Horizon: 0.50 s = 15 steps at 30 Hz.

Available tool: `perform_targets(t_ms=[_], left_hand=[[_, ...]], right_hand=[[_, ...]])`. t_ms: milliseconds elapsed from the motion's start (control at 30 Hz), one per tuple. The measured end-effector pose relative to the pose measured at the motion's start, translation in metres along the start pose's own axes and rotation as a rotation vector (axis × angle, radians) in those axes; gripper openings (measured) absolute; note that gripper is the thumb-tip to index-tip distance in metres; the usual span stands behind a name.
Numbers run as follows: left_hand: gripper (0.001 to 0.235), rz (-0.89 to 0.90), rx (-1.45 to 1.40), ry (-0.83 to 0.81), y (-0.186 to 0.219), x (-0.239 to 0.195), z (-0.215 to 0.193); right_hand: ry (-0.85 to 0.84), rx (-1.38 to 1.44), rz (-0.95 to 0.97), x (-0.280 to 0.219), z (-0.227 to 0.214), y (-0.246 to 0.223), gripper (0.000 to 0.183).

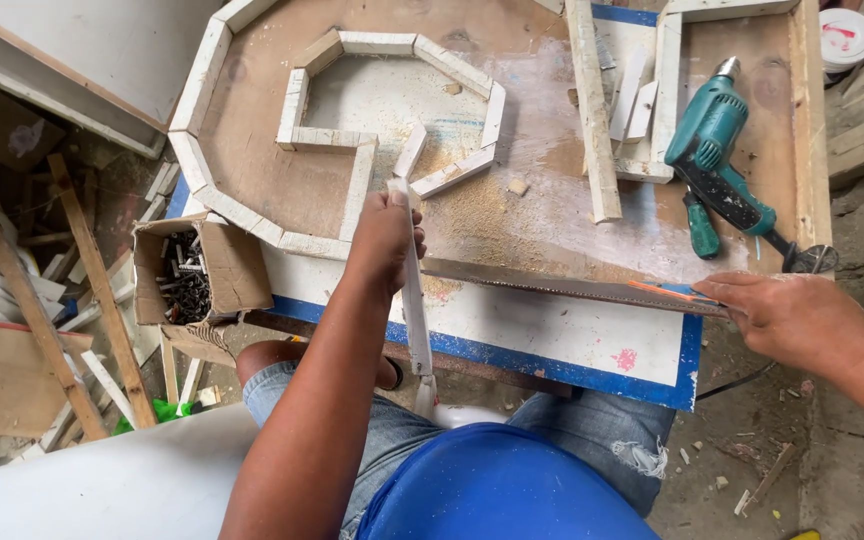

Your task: Measuring, marking, and sawing wooden strips to fit into a G-shaped frame.

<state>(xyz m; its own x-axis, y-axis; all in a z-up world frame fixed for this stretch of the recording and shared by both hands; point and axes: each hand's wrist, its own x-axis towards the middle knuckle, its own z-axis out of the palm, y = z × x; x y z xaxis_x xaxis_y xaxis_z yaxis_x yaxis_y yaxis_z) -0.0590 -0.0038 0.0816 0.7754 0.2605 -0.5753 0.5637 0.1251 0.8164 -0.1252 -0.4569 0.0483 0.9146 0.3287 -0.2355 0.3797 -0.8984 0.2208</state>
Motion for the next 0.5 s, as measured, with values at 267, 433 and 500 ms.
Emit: perform_targets(t_ms=[267,433,500], left_hand=[[0.029,0.365,-0.138,-0.01,0.032,-0.022,-0.018],[0.031,0.69,-0.06,0.052,0.062,-0.072,-0.039],[0.033,0.906,-0.329,0.016,0.072,-0.094,-0.045]], right_hand=[[0.317,-0.058,0.005,-0.024,-0.052,-0.018,0.053],[0.668,-0.025,-0.008,-0.035,-0.111,-0.035,0.051],[0.775,0.172,-0.12,-0.036,-0.125,-0.031,0.059]])
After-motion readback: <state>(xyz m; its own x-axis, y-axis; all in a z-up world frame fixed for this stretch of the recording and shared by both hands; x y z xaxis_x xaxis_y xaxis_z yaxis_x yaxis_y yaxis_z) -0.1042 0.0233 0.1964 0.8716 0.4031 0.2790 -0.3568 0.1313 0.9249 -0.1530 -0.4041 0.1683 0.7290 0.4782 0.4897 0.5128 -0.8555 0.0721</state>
